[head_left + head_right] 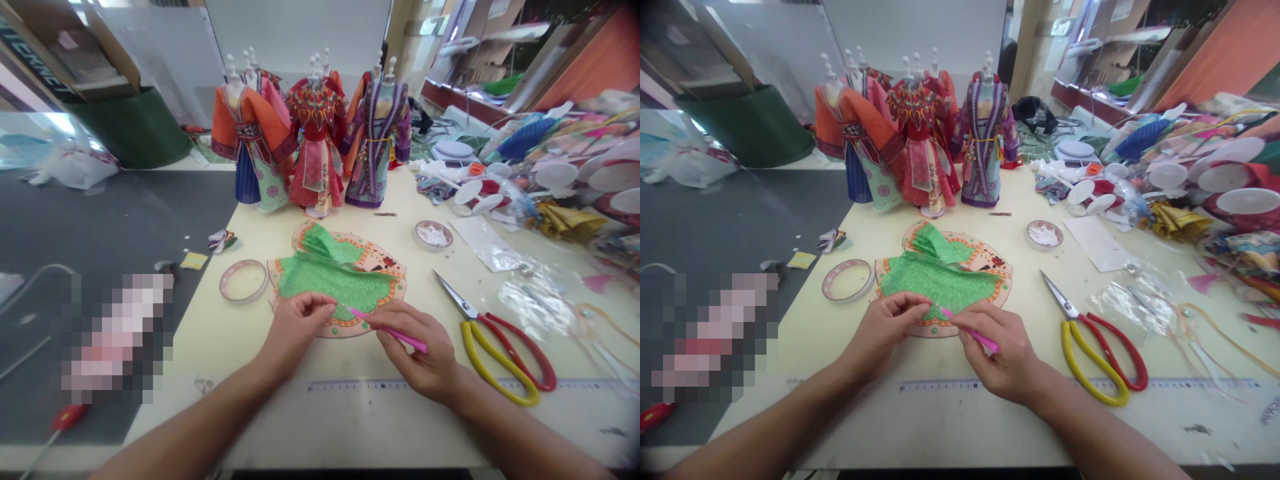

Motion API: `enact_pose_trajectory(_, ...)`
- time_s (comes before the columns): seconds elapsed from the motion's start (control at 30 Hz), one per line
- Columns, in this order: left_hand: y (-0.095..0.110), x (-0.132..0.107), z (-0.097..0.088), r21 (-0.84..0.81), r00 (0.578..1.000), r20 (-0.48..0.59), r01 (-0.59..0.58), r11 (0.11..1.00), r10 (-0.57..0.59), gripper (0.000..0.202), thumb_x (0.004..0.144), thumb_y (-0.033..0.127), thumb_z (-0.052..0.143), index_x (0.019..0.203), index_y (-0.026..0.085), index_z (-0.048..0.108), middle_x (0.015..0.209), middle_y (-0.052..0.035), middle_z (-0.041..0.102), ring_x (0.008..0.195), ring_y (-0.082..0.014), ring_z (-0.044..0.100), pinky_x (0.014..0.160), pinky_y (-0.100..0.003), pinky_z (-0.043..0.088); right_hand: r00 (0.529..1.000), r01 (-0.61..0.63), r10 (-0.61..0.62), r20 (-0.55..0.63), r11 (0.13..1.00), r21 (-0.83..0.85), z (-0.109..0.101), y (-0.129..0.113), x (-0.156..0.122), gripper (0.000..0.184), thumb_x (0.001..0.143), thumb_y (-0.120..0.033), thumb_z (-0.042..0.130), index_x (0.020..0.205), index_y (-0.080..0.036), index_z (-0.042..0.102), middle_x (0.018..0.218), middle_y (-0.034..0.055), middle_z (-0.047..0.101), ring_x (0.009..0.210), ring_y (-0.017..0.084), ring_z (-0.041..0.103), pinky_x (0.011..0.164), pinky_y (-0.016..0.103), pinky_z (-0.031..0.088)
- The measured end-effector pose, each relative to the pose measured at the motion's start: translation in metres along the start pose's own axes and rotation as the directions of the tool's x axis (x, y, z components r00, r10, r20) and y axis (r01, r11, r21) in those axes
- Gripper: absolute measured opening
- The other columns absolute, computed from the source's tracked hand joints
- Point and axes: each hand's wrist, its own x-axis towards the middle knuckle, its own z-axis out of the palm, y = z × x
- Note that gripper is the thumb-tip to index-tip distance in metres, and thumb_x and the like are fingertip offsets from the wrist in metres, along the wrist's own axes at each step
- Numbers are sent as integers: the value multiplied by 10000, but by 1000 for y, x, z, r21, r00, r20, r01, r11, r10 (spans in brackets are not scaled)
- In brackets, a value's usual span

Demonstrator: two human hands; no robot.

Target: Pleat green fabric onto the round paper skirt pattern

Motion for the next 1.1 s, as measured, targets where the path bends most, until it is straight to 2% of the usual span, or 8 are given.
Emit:
enact_pose_trajectory(0.27, 1, 0, -1, 14, 1000, 10, 13, 1000, -14, 199, 711, 343, 633, 798, 165, 659, 605, 36, 536, 444, -39, 308, 427, -178, 237, 995, -85, 87, -49, 996, 42, -4, -2, 4, 278, 776, -36, 498, 979, -183, 618, 796, 46, 612, 718, 146, 585, 614, 282, 489)
enact_pose_trajectory(0.4, 3, 0, -1, 67, 1000, 14, -2, 998, 1, 215, 716, 358, 618, 794, 162, 661, 634, 17, 571, 479, -62, 391, 466, -191, 294, 976, -201, 201, -86, 980, 16, -8, 0, 6, 179, 792, -98, 506, 895, -184, 624, 723, 23, 622, 667, 140, 585, 591, 270, 478)
enact_pose_trajectory(0.5, 4, 0, -3, 134, 999, 47, -19, 991, 13, 222, 712, 359, 612, 789, 157, 661, 646, -1, 599, 553, -102, 492, 533, -213, 358, 948, -313, 312, -70, 950, 3, -11, 4, 7, 114, 796, -156, 513, 830, -177, 619, 682, 14, 612, 627, 133, 574, 571, 261, 466)
enact_pose_trajectory(0.6, 4, 2, -5, 236, 994, 100, -64, 970, 42, 207, 719, 346, 592, 779, 162, 667, 548, 22, 549, 521, -112, 486, 513, -216, 343, 909, -414, 414, -37, 910, 8, -14, 9, 8, 105, 792, -195, 507, 765, -169, 605, 658, 11, 591, 588, 121, 545, 532, 248, 442)
enact_pose_trajectory(0.73, 2, 4, -9, 416, 975, 169, -202, 886, 143, 154, 721, 290, 577, 706, 179, 682, 436, 62, 401, 436, -89, 371, 456, -205, 263, 845, -534, 534, 19, 844, 41, -14, 13, 7, 115, 783, -206, 498, 725, -162, 587, 657, 7, 563, 571, 108, 510, 502, 233, 411)
enact_pose_trajectory(0.87, 3, 5, -15, 558, 938, 293, -323, 765, 183, 169, 744, 255, 541, 727, 203, 702, 517, 26, 547, 498, -112, 454, 485, -210, 296, 790, -612, 608, 76, 789, 48, -16, 15, 8, 106, 775, -205, 498, 729, -161, 583, 647, -1, 545, 556, 100, 482, 483, 226, 386)
enact_pose_trajectory(1.1, 8, 2, -22, 685, 897, 385, -435, 585, 216, 201, 801, 243, 497, 794, 200, 693, 764, -32, 700, 665, -165, 598, 588, -251, 401, 767, -639, 630, 117, 767, 54, -26, 17, 9, 96, 769, -207, 500, 743, -160, 580, 636, -2, 555, 547, 99, 478, 485, 229, 387)
